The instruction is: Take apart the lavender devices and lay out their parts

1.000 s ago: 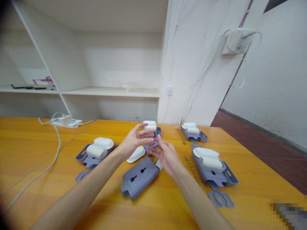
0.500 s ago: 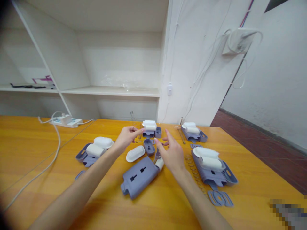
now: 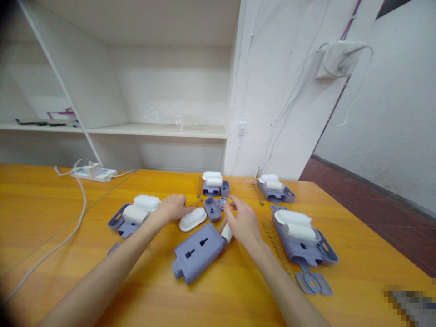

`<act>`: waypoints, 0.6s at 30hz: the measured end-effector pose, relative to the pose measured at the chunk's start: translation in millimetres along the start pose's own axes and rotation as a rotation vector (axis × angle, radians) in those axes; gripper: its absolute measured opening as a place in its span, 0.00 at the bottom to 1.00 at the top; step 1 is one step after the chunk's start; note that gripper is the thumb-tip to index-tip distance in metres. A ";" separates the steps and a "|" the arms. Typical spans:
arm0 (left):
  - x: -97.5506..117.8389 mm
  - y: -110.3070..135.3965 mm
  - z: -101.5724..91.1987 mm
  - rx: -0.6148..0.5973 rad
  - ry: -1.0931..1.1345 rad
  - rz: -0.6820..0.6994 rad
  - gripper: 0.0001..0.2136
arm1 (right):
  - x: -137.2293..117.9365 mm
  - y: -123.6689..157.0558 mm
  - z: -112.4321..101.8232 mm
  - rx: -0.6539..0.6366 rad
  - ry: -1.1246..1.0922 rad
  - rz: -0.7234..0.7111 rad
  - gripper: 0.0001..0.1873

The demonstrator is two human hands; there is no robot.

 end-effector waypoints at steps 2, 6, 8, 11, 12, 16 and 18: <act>4.8 11.4 -3.4 0.041 -0.046 0.019 0.22 | 1.8 -0.3 0.0 -0.006 0.024 0.005 0.21; 26.7 59.7 -8.6 0.108 -0.096 0.159 0.29 | 3.6 0.1 1.0 -0.009 0.046 0.007 0.20; 38.8 87.9 -0.2 0.005 -0.095 0.252 0.33 | 3.8 0.6 1.4 -0.010 0.050 0.005 0.20; 45.5 118.5 13.5 -0.074 -0.170 0.271 0.34 | 5.1 0.9 0.5 -0.009 0.055 0.011 0.19; 45.3 124.7 14.0 -0.066 -0.163 0.278 0.32 | 6.0 0.7 -0.3 -0.006 0.056 0.015 0.19; 35.4 128.4 -17.4 0.018 0.022 0.292 0.28 | 10.8 -0.8 -4.4 0.013 0.059 0.054 0.19; 26.0 113.3 -45.8 0.081 0.080 0.228 0.26 | 13.2 -1.1 -5.4 0.026 0.060 0.082 0.18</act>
Point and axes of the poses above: each hand's wrist, its own y-axis away from the middle knuckle, its own z-axis out of the palm, x = y × z, the point moved 4 cm from there along -y, towards the middle knuckle, and after that the axes turned 9 degrees about -z, right-handed, at the moved point
